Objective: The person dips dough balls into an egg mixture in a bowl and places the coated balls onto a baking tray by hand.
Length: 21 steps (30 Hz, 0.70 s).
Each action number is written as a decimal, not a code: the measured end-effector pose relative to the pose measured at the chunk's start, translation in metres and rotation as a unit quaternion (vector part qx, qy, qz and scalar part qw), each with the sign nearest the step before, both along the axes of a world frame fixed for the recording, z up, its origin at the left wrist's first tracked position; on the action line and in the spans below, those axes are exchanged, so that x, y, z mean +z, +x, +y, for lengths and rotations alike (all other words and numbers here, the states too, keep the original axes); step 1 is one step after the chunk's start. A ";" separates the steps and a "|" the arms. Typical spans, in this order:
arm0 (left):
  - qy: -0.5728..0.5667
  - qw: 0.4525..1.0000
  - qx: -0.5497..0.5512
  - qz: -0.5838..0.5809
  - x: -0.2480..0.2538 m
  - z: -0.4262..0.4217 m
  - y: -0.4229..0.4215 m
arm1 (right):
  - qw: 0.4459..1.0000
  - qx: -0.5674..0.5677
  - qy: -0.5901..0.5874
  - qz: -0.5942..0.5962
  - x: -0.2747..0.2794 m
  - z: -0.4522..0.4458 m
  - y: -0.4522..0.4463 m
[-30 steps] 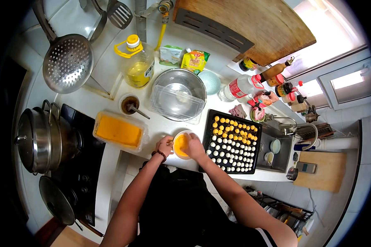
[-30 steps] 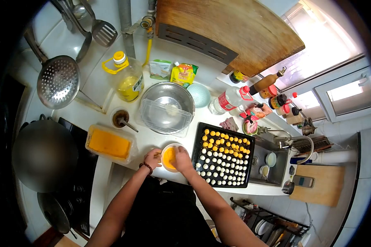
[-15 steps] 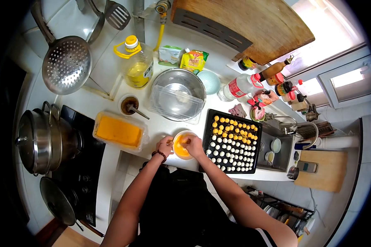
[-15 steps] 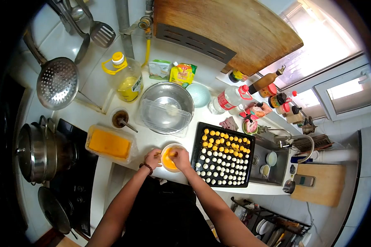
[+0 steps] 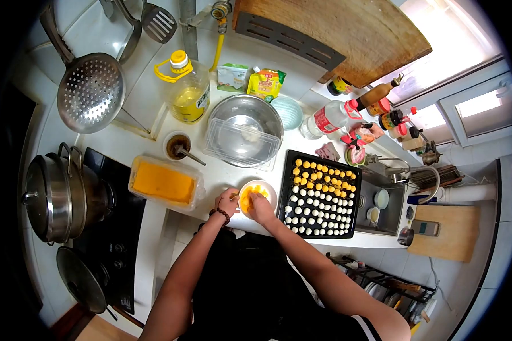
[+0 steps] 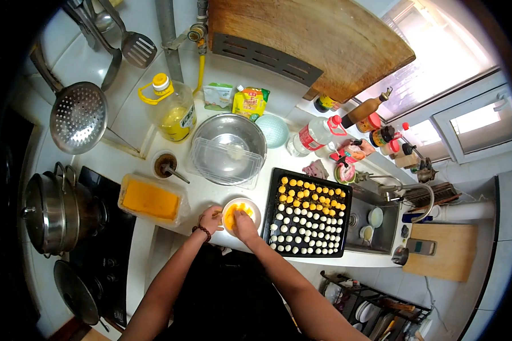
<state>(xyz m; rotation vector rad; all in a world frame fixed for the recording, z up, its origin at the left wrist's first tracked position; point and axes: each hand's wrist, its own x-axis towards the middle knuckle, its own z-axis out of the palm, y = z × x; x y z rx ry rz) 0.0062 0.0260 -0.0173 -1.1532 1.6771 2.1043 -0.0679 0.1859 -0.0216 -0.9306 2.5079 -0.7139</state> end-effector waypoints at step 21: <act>-0.016 1.000 -0.026 0.005 0.000 -0.001 0.000 | 0.999 -0.003 0.052 0.003 0.015 0.003 0.001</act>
